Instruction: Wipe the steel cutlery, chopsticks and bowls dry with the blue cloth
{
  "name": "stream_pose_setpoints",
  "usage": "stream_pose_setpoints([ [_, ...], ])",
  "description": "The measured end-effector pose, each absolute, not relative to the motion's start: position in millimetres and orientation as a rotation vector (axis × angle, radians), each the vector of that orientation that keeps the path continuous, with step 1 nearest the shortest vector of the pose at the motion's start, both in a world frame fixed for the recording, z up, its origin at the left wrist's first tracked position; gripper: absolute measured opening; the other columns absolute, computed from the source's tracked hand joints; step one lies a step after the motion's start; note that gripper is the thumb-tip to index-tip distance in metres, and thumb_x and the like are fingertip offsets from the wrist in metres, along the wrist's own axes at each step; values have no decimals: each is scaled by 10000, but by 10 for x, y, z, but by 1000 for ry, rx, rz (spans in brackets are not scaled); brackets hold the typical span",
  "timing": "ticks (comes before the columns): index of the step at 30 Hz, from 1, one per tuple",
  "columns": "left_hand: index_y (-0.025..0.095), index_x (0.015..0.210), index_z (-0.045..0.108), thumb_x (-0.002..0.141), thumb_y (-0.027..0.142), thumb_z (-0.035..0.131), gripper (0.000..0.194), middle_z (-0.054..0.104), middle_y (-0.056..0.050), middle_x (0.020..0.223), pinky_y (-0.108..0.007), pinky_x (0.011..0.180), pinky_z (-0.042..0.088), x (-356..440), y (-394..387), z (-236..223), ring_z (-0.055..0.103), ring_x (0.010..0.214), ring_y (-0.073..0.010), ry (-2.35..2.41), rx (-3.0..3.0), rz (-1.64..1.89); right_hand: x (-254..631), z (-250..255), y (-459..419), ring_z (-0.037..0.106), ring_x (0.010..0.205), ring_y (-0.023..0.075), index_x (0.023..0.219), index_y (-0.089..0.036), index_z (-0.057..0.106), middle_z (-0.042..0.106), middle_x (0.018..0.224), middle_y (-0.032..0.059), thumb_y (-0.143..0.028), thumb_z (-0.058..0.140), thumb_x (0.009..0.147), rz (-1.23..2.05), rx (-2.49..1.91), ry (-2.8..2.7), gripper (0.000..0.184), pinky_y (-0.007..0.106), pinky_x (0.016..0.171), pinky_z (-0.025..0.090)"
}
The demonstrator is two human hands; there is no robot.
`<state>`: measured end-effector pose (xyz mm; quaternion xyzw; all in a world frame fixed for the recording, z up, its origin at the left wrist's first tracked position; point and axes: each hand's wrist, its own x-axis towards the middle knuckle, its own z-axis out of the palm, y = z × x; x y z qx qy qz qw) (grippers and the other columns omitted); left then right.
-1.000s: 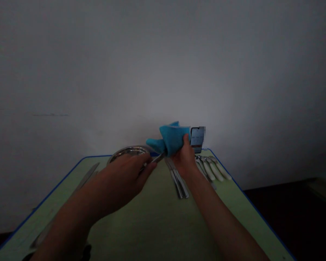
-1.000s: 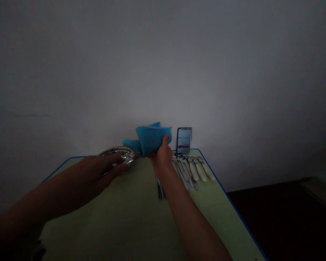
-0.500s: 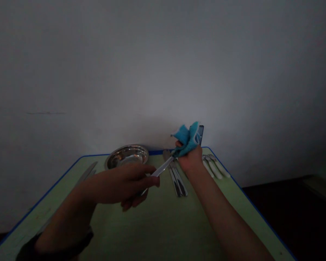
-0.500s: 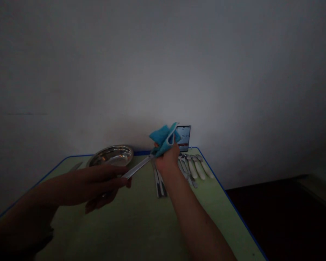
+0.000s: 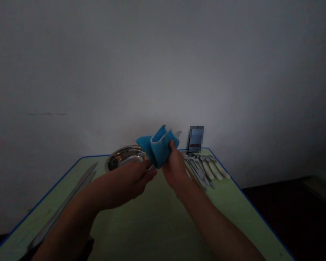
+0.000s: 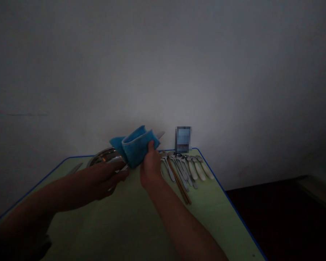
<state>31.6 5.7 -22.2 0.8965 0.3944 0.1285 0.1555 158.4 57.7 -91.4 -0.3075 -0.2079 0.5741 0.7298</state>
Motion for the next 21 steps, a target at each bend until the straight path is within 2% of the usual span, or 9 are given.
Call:
stream_pose_setpoints([
  [4,205,795,552,885,374,364,269,541,10,581,-222,445,364,194,-11,-164,474,482,-116,1063,2498,227,1838,-738,637,657,824,132,962,-175,640,721,904,33,-373,484,853,1259,-718,-242,274,299,791,523],
  [9,204,844,530,917,455,318,337,493,42,565,-184,421,351,99,-44,-160,449,469,-94,1011,2328,95,2101,-600,677,666,769,138,976,-196,649,727,835,9,-372,419,878,1167,-652,-199,305,323,760,537],
  [14,208,895,572,901,418,374,289,508,34,633,-184,495,402,8,10,-158,473,539,-99,993,2345,234,2191,-595,702,666,780,126,929,-190,644,721,825,3,-355,414,885,1076,-638,-144,287,306,762,537],
  [21,188,854,583,890,376,362,292,560,-9,741,-220,544,420,180,33,-140,509,618,-123,1068,2538,390,2009,-626,568,645,665,111,812,-177,618,698,751,3,-353,443,872,1047,-679,-206,255,262,648,539],
])
